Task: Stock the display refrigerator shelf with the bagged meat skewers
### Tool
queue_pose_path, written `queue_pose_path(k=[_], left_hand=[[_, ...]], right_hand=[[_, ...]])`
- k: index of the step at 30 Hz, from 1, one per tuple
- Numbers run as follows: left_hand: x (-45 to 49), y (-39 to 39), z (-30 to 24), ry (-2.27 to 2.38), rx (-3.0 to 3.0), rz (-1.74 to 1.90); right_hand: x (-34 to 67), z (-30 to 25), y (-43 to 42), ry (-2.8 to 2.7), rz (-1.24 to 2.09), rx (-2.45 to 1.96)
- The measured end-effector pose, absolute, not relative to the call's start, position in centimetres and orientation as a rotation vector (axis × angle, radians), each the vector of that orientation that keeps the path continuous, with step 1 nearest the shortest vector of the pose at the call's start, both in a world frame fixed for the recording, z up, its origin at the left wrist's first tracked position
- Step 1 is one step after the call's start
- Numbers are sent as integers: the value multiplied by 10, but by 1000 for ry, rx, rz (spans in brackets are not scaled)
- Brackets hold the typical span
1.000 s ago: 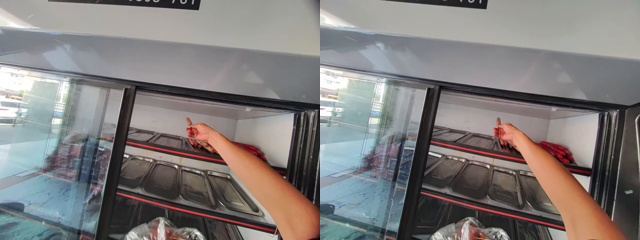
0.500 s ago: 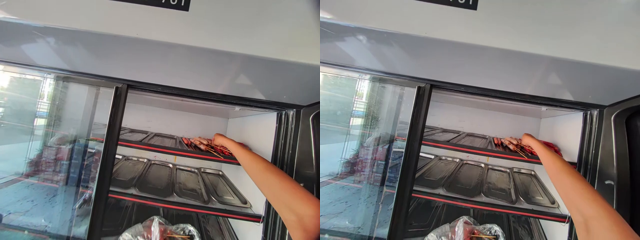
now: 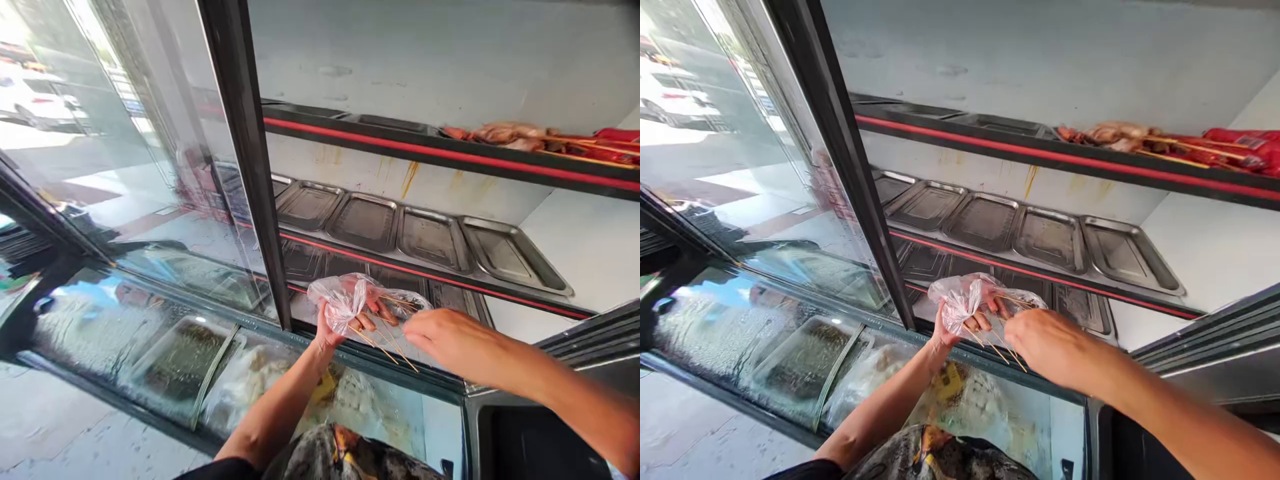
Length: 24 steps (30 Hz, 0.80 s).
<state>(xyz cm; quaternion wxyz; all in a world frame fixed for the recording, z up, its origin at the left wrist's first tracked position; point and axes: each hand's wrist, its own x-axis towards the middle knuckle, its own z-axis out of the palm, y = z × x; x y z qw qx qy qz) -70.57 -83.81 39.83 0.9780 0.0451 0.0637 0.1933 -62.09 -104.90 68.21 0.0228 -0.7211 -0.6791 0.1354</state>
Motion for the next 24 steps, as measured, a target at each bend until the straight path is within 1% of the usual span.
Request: queue_pose_path(k=[2,4,8,10,13,15,21,24], left_hand=[[-706,-837,400,186,32,398],[-707,-838,401,204,2,416],[-708,-839,401,211,-22,421],[-707,-838,402,222,-32,414],[-707,-838,405,229,-50,413],[-707,-838,406,218,-39,421],[-706,-835,401,172,9,410],[-707,-834,399,157,10,396]], right_hand=[[-600,626,-1029,-1952,528,-2390],[-574,589,-1007,-1765,602,-2573],[-551,551,-984,-1465,617,-2803],[-555,541,-981,-1414,544,-2834],[-564,533,-977,-1441,280,-2809],[-566,531,-973,-1496,181,-2790],[-556,534,-960,-1543,275,-2933],[-549,536,-952,-1476,358,-2968]])
